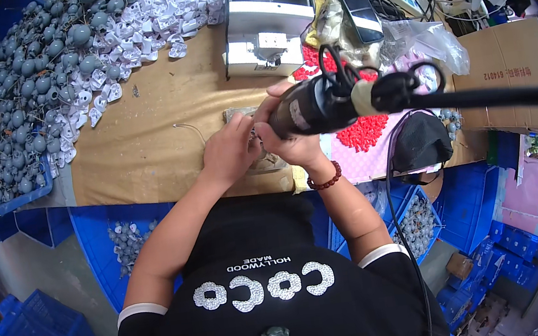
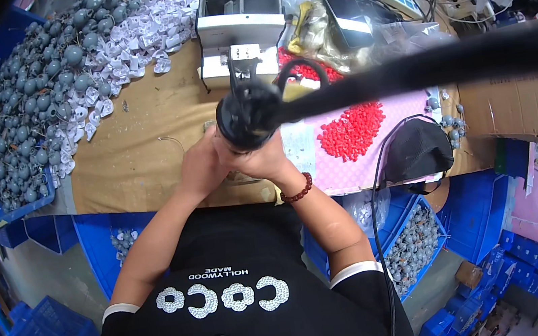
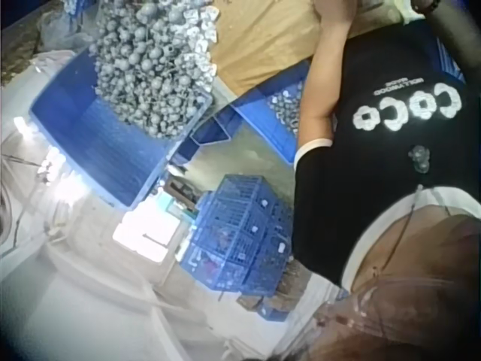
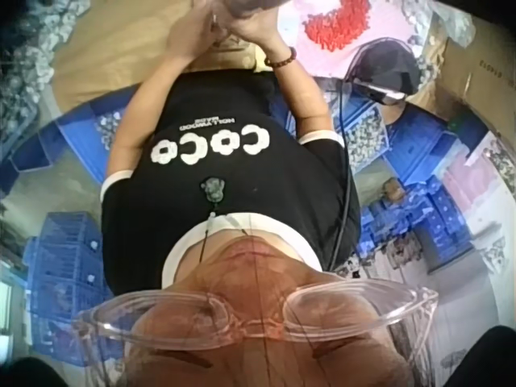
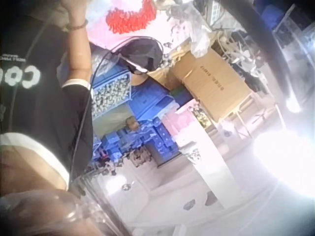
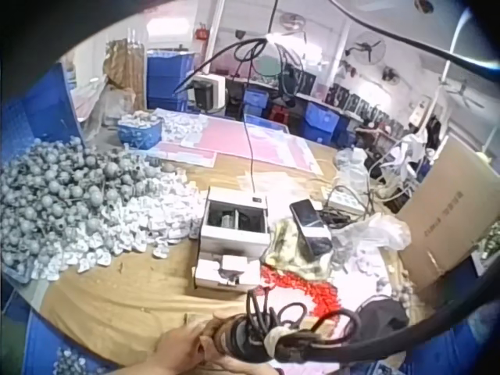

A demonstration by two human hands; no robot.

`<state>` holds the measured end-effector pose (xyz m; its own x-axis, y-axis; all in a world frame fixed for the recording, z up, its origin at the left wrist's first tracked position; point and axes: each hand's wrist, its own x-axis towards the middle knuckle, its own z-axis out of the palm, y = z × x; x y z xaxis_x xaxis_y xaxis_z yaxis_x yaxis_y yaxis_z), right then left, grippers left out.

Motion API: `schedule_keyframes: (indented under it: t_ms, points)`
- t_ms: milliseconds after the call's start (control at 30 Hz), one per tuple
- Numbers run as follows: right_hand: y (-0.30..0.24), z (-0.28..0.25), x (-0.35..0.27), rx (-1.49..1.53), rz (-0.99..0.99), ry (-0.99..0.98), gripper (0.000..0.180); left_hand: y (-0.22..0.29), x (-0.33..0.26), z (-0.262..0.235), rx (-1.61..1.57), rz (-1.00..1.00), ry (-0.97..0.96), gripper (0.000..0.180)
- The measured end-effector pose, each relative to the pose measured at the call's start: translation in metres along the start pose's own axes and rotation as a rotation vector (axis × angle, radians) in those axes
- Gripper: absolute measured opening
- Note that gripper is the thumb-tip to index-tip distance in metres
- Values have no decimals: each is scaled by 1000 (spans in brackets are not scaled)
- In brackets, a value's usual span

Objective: Assembling small toy components into plastic spherical shells using a pneumatic assembly tool at a factory workstation.

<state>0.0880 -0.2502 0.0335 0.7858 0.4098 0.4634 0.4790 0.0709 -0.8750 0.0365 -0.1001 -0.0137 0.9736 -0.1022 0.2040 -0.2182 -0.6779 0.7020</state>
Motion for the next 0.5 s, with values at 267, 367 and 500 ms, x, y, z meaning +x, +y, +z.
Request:
schedule_keyframes:
  t_ms: [267,367,500]
  points:
    - [-3,1,-1,95,-87,-47,61,3,0,-2,-4,-9,11,32]
    - [-2,2,-6,122,-28,-51,61,-2,-1,2,-21,15,25,32]
    - [-3,2,-4,123,50,-70,61,-2,-1,0,-62,12,41,33]
